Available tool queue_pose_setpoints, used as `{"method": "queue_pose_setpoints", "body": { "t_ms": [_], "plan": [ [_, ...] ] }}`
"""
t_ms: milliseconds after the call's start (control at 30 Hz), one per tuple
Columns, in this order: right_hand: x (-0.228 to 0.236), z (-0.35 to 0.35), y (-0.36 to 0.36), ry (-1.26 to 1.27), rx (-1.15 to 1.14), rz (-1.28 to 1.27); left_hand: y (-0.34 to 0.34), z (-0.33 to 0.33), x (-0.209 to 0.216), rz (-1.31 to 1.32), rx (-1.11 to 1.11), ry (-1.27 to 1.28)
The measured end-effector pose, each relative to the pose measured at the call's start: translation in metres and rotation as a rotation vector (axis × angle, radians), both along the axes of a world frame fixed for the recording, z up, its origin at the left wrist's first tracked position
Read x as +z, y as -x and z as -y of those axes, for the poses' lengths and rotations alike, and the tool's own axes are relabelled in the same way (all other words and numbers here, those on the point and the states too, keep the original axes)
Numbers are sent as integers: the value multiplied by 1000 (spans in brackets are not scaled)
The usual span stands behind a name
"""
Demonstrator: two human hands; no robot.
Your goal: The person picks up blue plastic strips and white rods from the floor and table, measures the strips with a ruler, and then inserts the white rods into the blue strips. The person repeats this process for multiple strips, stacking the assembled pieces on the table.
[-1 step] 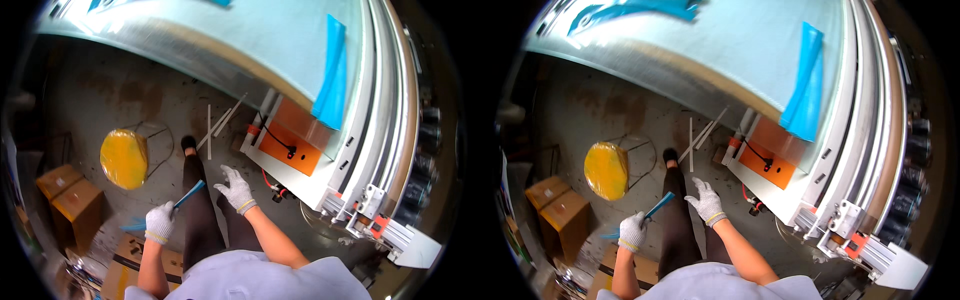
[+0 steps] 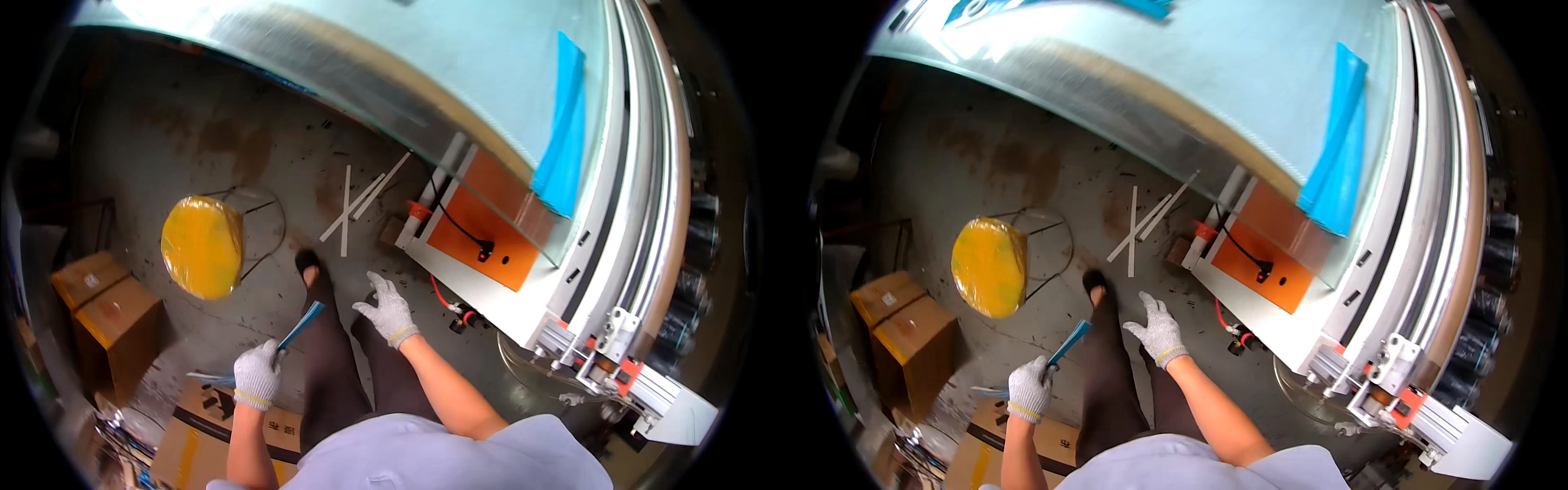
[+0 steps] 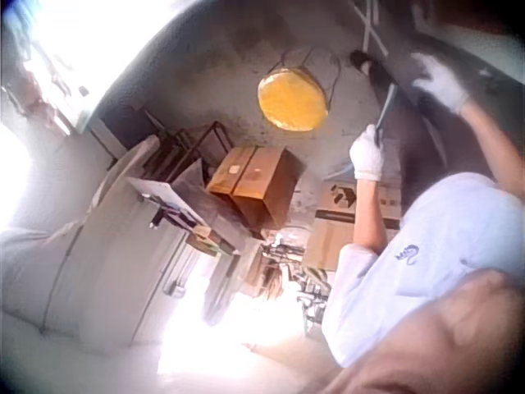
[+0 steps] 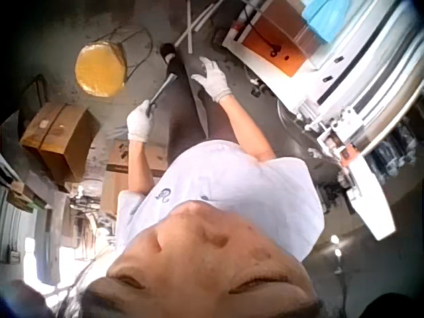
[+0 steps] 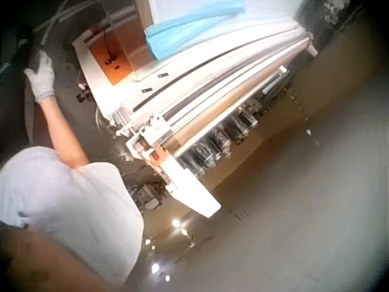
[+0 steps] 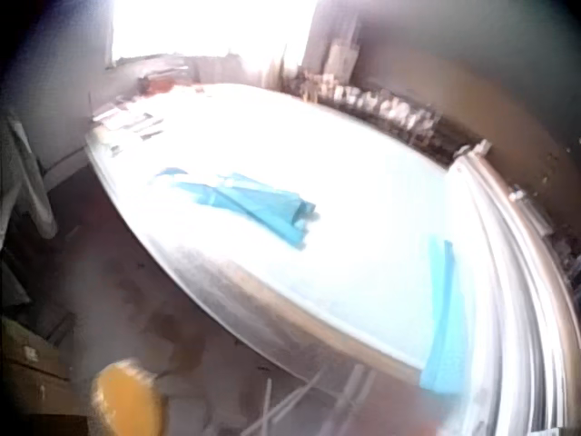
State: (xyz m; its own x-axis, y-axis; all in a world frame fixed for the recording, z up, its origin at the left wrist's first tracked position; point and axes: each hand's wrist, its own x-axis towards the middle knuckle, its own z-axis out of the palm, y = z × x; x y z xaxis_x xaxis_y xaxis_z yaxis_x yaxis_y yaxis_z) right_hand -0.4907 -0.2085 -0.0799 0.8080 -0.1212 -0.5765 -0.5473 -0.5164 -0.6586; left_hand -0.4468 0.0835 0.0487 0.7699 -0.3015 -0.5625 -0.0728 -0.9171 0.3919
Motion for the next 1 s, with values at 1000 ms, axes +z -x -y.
{"method": "queue_pose_setpoints", "body": {
  "t_ms": [1000],
  "plan": [
    [-629,-4,-104,715,54,4,333,-276,-490,-374,1116,-516]
  ]
}}
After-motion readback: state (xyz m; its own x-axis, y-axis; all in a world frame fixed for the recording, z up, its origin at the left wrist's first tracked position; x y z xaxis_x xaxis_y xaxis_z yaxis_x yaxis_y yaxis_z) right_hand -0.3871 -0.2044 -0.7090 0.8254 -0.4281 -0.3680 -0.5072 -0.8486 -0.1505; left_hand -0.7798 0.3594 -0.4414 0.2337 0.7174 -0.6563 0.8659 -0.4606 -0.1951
